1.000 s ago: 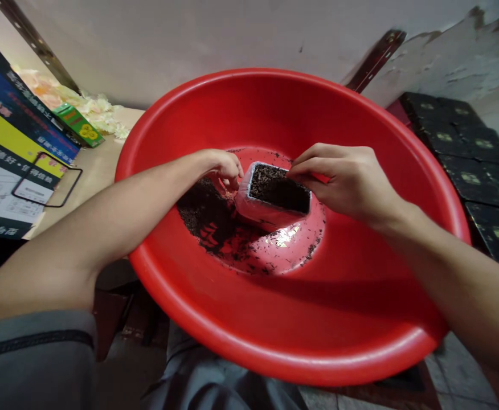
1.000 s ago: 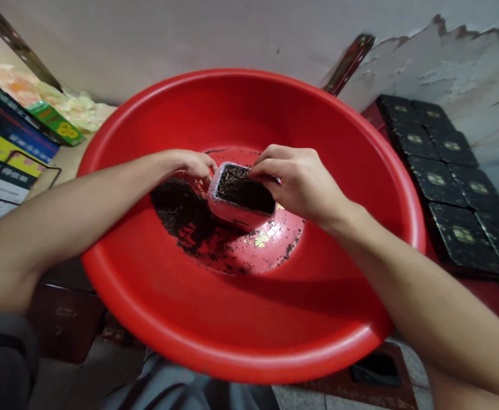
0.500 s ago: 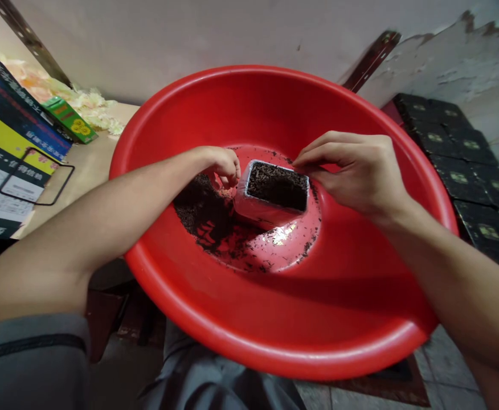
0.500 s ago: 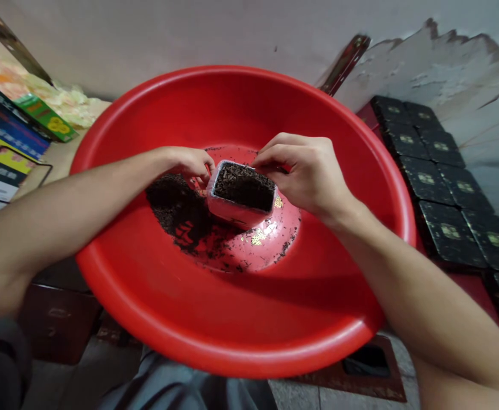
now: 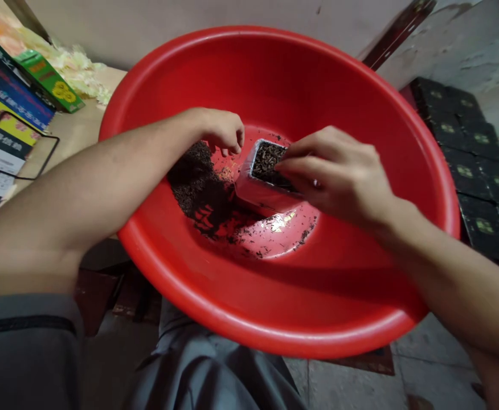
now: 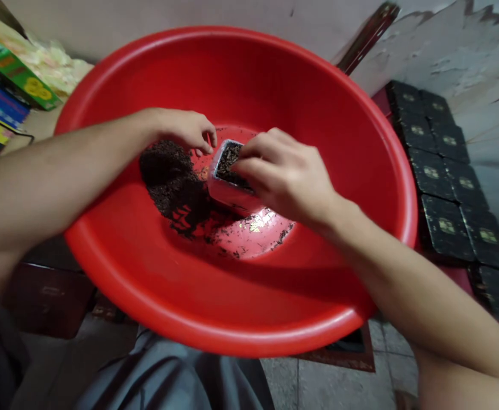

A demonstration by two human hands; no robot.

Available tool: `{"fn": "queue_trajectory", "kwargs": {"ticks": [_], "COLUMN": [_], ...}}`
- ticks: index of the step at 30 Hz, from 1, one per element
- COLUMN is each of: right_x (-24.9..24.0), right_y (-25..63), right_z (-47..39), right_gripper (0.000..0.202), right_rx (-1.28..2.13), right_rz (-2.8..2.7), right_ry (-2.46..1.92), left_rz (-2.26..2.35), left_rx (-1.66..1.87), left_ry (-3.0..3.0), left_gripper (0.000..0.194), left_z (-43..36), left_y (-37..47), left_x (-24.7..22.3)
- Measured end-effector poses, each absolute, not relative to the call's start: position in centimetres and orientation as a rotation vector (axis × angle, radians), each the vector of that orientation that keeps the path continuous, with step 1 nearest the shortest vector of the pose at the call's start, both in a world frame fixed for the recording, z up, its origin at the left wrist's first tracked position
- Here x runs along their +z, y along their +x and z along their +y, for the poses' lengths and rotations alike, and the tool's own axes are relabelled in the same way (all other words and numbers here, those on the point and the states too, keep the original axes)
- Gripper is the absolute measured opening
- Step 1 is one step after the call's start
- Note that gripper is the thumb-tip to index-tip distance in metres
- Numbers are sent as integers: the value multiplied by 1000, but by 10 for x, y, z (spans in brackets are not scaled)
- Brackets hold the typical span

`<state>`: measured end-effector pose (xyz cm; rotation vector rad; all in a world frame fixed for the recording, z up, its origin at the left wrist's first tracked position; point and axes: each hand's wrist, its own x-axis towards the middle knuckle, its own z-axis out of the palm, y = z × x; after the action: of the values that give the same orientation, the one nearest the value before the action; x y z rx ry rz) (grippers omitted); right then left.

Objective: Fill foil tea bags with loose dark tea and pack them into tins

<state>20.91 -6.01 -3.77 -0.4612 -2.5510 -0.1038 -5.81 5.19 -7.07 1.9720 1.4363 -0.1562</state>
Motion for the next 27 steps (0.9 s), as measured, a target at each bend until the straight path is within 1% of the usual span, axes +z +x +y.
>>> {"fn": "queue_trajectory", "kwargs": {"ticks": [3,5,7,9,11,13,16,19,23,27], "right_x": [-68,-98,-129,-155,-173,-184,-192,-197,-201,-205], "right_y": [185,167,149,134,123,115,108,105,104,106], "right_z": [-82,-96,-105,-110,-113,-115,-121,-125,-122,-114], "right_gripper": [25,35,40,37,42,48,46,44,44,44], "right_rx": [-147,-146,-160,-163,-133,-88,-66,-45,-45,-93], "right_rz": [-2754,-2939,-3123,-3253,-3319,-3324,-3294,-3317,-3335,-3305], "right_ry": [-104,25,-20,-148,-275,-355,-412,-418,-299,-132], "left_rz": [1434,1434,1410,1379,1366,1370,1361,1327,1274,1273], "left_rx": [-167,-154,-130,-100,-82,-75,-75,-55,-40,-54], "left_ry": [2081,2101,2091,2085,2091,2110,2152,2155,2127,2146], "left_gripper": [57,59,63,64,64,62,59,63,66,60], "left_z": [58,61,61,58,53,46,42,47,54,52], "left_y": [-62,-63,-64,-64,-63,-60,-55,-54,-54,-53], "left_x": [-72,-71,-70,-66,-59,-52,-46,-49,-56,-55]}}
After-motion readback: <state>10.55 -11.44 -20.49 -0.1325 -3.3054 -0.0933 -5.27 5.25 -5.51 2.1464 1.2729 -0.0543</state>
